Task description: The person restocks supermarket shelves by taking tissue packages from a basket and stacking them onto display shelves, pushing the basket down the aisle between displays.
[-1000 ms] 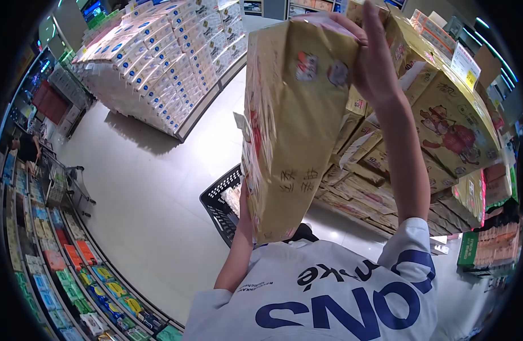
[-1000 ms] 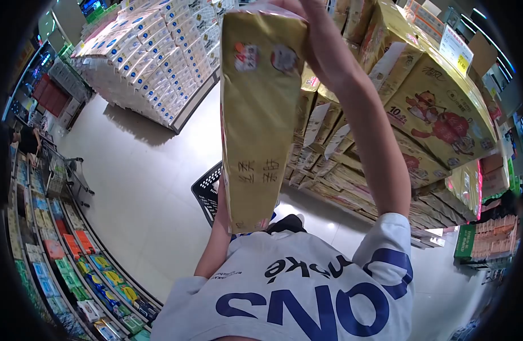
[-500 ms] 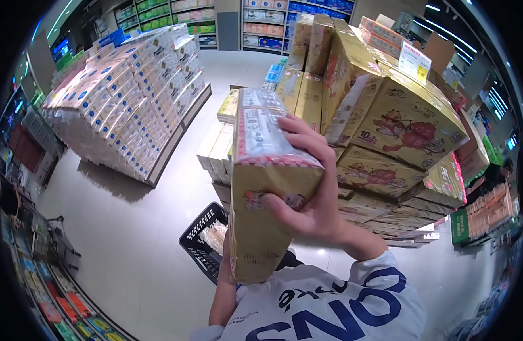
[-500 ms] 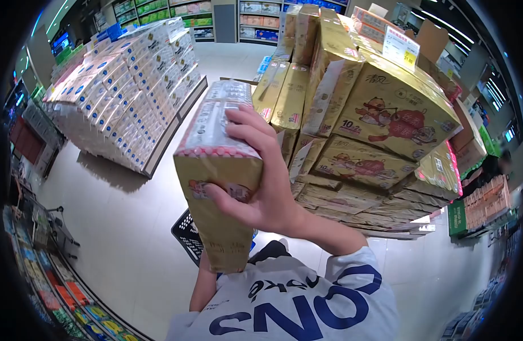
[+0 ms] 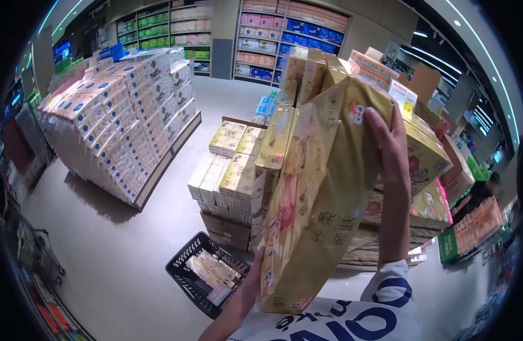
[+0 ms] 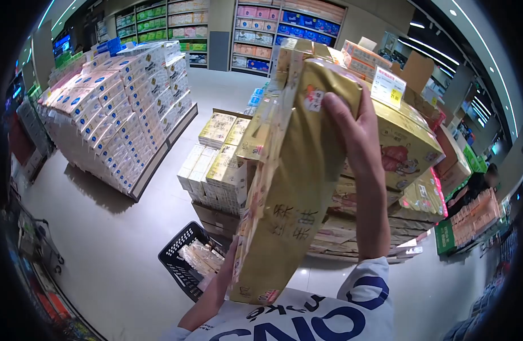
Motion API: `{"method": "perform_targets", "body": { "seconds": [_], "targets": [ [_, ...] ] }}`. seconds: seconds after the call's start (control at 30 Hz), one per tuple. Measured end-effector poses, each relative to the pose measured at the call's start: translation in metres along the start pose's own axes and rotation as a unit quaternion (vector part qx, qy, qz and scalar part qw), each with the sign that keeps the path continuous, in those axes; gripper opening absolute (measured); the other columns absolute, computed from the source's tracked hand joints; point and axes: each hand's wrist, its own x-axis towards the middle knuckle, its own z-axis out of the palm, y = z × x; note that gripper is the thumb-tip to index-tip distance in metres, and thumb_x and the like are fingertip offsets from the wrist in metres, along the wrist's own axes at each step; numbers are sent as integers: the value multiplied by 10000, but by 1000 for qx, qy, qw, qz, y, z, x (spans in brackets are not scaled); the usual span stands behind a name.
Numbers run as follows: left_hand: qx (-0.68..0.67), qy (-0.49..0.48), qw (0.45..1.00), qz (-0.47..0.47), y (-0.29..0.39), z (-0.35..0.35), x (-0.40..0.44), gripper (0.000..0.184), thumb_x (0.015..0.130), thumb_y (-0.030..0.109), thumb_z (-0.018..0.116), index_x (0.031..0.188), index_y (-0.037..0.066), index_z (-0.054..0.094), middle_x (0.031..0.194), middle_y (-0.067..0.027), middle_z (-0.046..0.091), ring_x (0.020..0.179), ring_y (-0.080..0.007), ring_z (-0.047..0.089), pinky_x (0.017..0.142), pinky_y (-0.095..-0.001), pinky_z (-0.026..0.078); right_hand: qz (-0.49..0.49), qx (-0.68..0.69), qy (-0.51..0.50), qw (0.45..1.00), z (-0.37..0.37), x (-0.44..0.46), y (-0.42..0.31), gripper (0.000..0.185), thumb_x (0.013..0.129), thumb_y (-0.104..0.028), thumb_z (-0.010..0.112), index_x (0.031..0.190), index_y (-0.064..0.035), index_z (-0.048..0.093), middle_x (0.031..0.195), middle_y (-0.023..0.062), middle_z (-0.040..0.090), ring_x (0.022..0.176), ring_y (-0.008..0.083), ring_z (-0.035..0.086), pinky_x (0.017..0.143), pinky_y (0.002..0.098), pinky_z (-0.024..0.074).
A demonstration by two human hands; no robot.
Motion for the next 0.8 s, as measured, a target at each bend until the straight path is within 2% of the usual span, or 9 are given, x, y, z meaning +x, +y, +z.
{"method": "perform_targets", "body": {
  "seconds": [0.1, 0.2, 0.27, 0.4, 0.47, 0.5, 0.6, 0.67, 0.8],
  "targets": [
    [-36, 16, 999, 9, -11, -1, 10, 688, 987, 624, 351, 1474, 139, 390, 1381, -104, 548, 1182, -225, 607, 970, -376, 537, 29, -11, -40, 999, -10, 39, 13, 542, 904, -296, 691, 1312, -3, 487, 1135, 101, 616, 1007, 144, 614, 897, 279, 507],
    [-42, -67, 997, 16, 0, 26, 20, 708, 978, 654, 324, 1486, 161, 363, 1414, -78, 523, 1249, -218, 560, 1043, -399, 486, 39, -83, -71, 993, -16, 80, 29, 547, 916, -294, 680, 1312, 34, 492, 1160, 97, 613, 1065, 143, 585, 953, 263, 442],
    [8, -59, 998, 18, 14, 53, 12, 714, 972, 671, 305, 1490, 183, 351, 1447, -58, 489, 1301, -220, 513, 1109, -439, 423, 33, -169, -82, 982, -13, 99, 41, 603, 896, -347, 698, 1356, -17, 492, 1234, 146, 587, 1158, 201, 542, 1021, 328, 391],
    [45, -9, 995, 94, 29, 92, -4, 685, 968, 664, 343, 1499, 231, 343, 1344, -86, 570, 1215, -243, 583, 979, -411, 530, 83, -370, -138, 915, -21, 144, 88, 613, 837, -436, 744, 1281, -50, 573, 1270, 184, 570, 1190, 245, 537, 983, 367, 430],
    [-29, -9, 999, -38, 33, 78, 16, 709, 946, 718, 305, 1473, 250, 386, 1281, -76, 599, 1092, -238, 620, 857, -402, 557, 91, -391, -116, 909, -24, 155, 97, 602, 825, -461, 746, 1224, -35, 599, 1232, 200, 599, 1177, 252, 557, 942, 375, 460],
    [42, 32, 997, -60, 33, 75, 20, 805, 884, 810, 283, 1395, 221, 481, 1177, -81, 626, 876, -211, 608, 708, -351, 523, 100, -393, -134, 904, -28, 164, 102, 589, 828, -462, 742, 1211, -36, 605, 1207, 206, 614, 1166, 250, 567, 931, 372, 466],
    [44, 50, 985, -160, 45, 82, 28, 870, 811, 889, 278, 1275, 213, 567, 1071, -78, 630, 732, -186, 532, 618, -305, 466, 103, -427, -150, 886, -28, 172, 112, 523, 845, -437, 727, 1165, -37, 622, 1133, 215, 649, 1117, 268, 599, 934, 370, 467],
    [77, 17, 980, -180, 58, 83, 29, 956, 754, 938, 268, 1201, 157, 591, 1033, -86, 628, 763, -209, 593, 623, -323, 499, -80, -526, -176, 828, -25, 168, 115, 483, 861, -416, 712, 1148, -37, 627, 1136, 207, 642, 1109, 298, 594, 948, 387, 462],
    [191, -58, 962, -183, 88, 90, 34, 1054, 756, 938, 222, 1163, 27, 562, 1035, -137, 640, 832, -253, 681, 688, -399, 589, -87, -519, -244, 815, 9, 126, 75, 529, 898, -466, 659, 1229, -60, 582, 1298, 202, 533, 1187, 329, 544, 1009, 414, 445]
  ]
}}
